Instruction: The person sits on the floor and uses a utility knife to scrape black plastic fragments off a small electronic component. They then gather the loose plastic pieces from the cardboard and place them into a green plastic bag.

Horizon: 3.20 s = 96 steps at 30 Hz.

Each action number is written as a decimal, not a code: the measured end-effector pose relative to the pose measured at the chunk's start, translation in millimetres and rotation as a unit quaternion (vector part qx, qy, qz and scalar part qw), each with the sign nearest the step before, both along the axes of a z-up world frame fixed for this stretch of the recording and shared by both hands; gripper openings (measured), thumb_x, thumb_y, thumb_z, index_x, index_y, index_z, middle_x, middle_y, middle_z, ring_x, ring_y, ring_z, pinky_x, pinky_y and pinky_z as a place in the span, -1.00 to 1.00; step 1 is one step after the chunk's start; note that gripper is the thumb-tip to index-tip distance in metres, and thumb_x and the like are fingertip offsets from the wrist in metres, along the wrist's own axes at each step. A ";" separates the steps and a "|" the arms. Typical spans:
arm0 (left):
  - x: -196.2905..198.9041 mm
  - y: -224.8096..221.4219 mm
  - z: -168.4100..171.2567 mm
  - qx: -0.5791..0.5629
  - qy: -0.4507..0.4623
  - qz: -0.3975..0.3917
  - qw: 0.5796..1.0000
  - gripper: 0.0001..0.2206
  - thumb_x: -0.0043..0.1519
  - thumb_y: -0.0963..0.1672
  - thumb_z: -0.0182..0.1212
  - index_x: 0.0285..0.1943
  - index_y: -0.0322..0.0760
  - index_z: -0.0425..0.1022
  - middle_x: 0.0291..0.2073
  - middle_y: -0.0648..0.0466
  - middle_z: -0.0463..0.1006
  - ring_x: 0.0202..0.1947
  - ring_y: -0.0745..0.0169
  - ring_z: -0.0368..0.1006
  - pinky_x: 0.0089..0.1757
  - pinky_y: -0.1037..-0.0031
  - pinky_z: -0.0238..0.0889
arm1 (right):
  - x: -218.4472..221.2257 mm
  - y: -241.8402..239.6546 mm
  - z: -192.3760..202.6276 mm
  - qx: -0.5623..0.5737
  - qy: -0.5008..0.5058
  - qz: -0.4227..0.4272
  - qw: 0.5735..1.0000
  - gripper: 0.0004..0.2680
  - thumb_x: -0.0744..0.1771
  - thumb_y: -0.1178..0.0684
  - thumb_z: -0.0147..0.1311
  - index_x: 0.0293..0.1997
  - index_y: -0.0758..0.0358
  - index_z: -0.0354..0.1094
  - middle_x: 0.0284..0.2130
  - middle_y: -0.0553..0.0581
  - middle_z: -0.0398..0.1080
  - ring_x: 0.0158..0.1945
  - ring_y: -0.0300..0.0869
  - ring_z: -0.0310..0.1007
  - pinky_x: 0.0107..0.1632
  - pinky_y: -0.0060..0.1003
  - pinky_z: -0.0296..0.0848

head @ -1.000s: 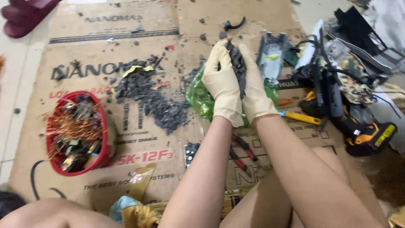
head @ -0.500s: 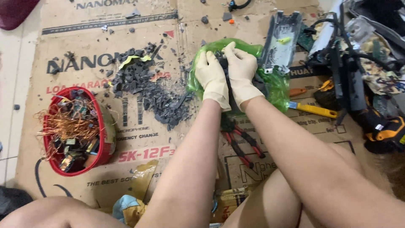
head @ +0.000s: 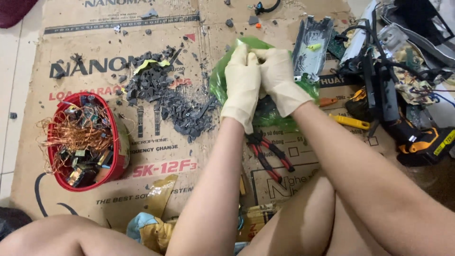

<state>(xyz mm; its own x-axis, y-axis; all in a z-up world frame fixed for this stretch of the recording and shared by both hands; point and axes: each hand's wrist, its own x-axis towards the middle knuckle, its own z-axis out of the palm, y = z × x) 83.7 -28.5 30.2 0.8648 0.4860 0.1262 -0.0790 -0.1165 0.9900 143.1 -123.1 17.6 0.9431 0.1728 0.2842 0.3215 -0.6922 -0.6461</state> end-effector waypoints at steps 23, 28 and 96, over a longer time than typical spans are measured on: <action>-116.0 121.9 -77.4 0.297 0.165 0.316 0.886 -0.39 0.29 -0.12 0.05 0.50 -0.52 0.00 0.44 -0.34 0.17 0.44 -0.24 0.14 0.36 0.23 -0.05 | 276.1 -0.2 -183.1 -0.138 -0.039 0.063 0.988 -0.59 0.48 -0.10 -0.10 0.40 0.47 0.07 0.25 0.55 0.22 0.19 0.42 0.24 0.19 0.11 0.23; -82.8 162.3 -93.8 0.307 0.166 0.336 0.875 -0.39 0.32 -0.07 0.02 0.49 -0.55 0.00 0.45 -0.36 0.14 0.45 -0.24 0.11 0.36 0.22 -0.05 | 207.4 88.7 -138.0 0.026 -0.121 0.208 0.970 -0.84 0.47 0.14 0.00 0.05 0.40 0.49 -0.42 0.09 0.41 -0.44 -0.17 0.18 -0.39 -0.25 0.27; -34.0 236.7 -86.0 0.294 0.019 0.371 0.881 -0.67 0.23 -0.15 0.15 0.15 -0.45 0.48 0.10 -0.20 0.55 0.06 -0.16 0.48 0.11 0.25 0.32 | 191.3 310.0 -90.8 -0.093 -0.010 0.330 0.939 -0.64 0.41 -0.02 0.02 0.34 0.33 0.24 0.19 0.35 0.34 0.13 0.20 0.38 0.13 -0.04 0.35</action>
<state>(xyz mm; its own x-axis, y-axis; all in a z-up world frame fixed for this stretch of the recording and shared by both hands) 49.7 208.3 -55.8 0.3451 0.7801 0.5219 0.2670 -0.6147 0.7422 334.4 186.9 -73.3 0.6072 0.7670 0.2076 0.7316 -0.4376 -0.5228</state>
